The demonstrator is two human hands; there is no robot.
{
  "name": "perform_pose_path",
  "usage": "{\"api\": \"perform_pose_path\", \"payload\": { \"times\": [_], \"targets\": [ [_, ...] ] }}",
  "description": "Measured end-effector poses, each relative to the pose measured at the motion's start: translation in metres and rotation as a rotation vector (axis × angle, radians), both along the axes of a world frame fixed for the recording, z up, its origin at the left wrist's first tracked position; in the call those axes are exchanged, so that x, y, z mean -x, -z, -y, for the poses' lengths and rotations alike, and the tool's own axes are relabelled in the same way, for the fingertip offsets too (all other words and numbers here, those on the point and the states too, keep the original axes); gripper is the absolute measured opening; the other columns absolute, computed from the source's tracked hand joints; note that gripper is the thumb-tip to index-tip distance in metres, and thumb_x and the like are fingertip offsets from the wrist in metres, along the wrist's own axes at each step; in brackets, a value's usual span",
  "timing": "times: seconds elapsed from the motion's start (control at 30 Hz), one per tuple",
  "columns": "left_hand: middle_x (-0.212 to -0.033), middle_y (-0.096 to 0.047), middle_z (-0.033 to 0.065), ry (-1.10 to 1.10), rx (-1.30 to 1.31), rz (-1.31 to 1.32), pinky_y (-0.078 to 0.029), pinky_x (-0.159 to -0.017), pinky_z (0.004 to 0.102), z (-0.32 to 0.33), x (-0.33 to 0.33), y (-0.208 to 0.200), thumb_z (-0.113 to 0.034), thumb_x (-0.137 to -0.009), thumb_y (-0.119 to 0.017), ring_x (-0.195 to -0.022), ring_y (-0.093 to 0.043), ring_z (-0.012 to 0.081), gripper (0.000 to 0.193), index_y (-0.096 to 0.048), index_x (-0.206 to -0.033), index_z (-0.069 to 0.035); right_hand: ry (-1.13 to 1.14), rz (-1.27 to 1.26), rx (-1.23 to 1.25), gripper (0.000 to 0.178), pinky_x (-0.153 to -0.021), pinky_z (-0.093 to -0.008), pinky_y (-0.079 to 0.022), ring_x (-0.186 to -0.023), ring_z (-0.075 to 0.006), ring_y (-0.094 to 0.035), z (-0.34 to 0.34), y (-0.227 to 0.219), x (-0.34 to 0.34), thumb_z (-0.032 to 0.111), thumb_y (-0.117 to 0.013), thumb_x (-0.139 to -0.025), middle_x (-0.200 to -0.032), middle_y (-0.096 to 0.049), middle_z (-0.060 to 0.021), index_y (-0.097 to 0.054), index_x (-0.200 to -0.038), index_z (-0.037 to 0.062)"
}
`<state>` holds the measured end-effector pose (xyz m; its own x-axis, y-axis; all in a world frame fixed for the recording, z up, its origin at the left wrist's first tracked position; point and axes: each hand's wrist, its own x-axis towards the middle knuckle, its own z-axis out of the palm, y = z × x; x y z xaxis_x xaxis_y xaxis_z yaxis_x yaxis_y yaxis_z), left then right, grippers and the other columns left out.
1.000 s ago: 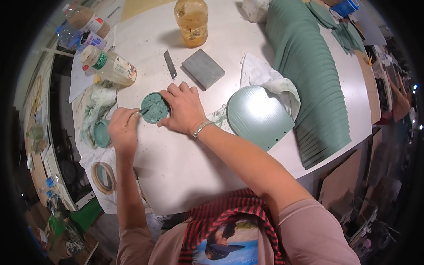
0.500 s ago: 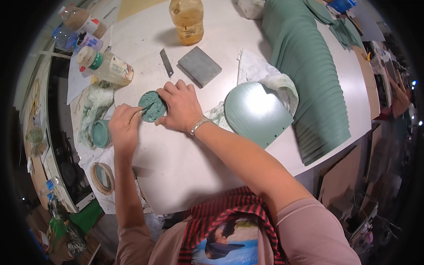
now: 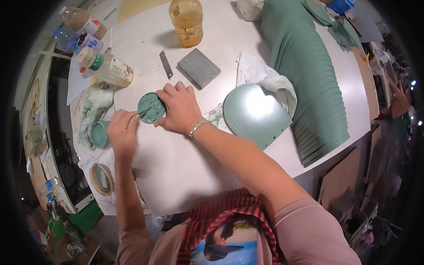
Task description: The recorder is applying a green putty-like substance to a wood furniture component, scraping it, and cleaning the component with a cloth.
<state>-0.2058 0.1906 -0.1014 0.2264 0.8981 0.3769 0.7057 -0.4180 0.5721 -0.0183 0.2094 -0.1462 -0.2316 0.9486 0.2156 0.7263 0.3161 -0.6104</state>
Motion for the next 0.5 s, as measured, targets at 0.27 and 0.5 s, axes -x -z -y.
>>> {"api": "perform_pose_path", "payload": {
  "times": [0.27, 0.5],
  "targets": [
    [-0.074, -0.058, 0.0112, -0.056, 0.03, 0.013, -0.043, -0.065, 0.0363, -0.002, 0.002, -0.005, 0.004, -0.078, -0.066, -0.072, -0.054, 0.0281, 0.007, -0.069, -0.084, 0.001, 0.0, 0.0, -0.007, 0.072, -0.085, -0.0384, -0.037, -0.099, -0.0248, -0.05, 0.0, 0.004, 0.001, 0.041, -0.089, -0.053, -0.103, -0.057, -0.0027, -0.064, -0.114, 0.011],
    [-0.074, -0.058, 0.0103, 0.01, -0.002, -0.001, -0.043, -0.066, 0.0369, -0.002, -0.013, -0.007, 0.003, -0.079, -0.067, -0.074, -0.054, 0.0276, 0.007, -0.068, -0.085, 0.0, 0.007, 0.017, 0.016, 0.077, -0.084, -0.038, -0.037, -0.098, -0.0246, -0.05, 0.0, 0.003, 0.0, 0.044, -0.09, -0.051, -0.105, -0.057, -0.0009, -0.065, -0.117, 0.0118]
  ]
}}
